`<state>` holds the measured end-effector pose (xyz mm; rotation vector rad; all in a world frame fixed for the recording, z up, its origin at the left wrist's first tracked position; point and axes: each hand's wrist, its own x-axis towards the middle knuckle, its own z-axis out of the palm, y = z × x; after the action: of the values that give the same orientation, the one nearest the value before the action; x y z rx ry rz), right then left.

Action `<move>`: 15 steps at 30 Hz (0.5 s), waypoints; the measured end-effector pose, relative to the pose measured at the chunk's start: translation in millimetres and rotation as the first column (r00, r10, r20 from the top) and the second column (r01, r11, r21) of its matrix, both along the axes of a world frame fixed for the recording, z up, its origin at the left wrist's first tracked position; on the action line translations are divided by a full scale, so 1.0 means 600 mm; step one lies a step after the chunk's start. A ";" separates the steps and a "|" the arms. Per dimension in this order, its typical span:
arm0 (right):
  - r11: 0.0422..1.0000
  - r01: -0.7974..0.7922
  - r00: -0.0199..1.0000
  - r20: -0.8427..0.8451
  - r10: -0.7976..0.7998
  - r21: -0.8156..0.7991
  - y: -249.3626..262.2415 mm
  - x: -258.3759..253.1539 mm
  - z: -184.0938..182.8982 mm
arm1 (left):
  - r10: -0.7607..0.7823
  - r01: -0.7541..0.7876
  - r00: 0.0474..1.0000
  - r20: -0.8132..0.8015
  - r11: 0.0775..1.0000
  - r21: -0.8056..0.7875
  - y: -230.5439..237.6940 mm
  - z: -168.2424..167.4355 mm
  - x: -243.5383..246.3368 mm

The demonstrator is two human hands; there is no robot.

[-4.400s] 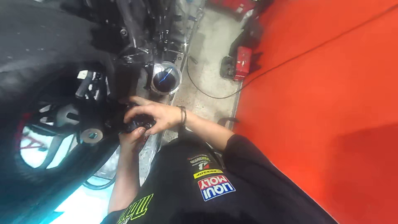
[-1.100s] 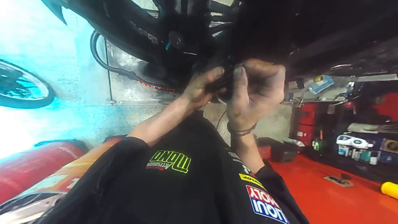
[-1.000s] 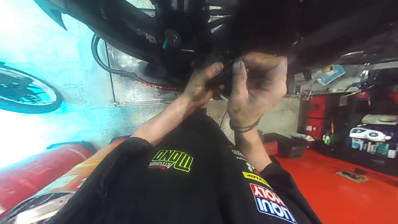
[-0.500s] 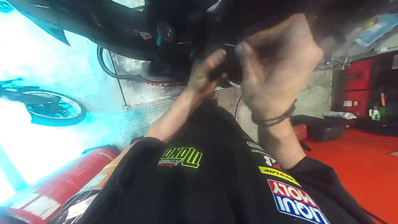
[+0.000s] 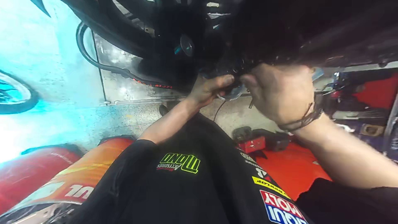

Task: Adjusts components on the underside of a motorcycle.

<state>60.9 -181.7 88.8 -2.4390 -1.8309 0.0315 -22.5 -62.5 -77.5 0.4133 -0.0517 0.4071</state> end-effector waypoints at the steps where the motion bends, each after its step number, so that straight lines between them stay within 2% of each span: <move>1: 0.998 0.067 0.998 -0.015 -0.067 -0.013 -0.001 -0.010 -0.003 | 0.013 -0.013 1.000 0.011 1.000 0.006 -0.002 -0.003 0.000; 4: 0.979 0.194 0.980 -0.037 -0.196 -0.055 -0.009 -0.020 -0.008 | 0.030 -0.027 0.999 -0.037 0.997 0.068 -0.004 -0.006 0.003; 6: 0.979 0.200 0.980 -0.010 -0.200 -0.035 -0.022 -0.018 -0.013 | 0.021 -0.010 0.996 -0.082 0.991 0.136 -0.002 -0.004 0.003; 8: 0.991 0.128 0.992 -0.023 -0.127 0.047 -0.042 -0.010 -0.024 | 0.002 0.025 0.992 -0.123 0.976 0.217 0.002 0.000 -0.001; 11: 0.993 -0.016 0.972 -0.232 0.042 0.115 -0.048 0.016 -0.054 | -0.060 0.114 0.985 -0.161 0.929 0.353 0.006 -0.008 -0.007; 15: 0.990 -0.053 0.957 -0.275 0.089 0.133 -0.034 0.042 -0.082 | -0.022 0.053 0.997 -0.074 0.890 0.452 0.003 -0.014 -0.006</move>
<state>85.8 -202.3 39.3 -2.1563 -1.7383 0.2477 -26.2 -60.9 -85.8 0.8885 -0.0905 0.3406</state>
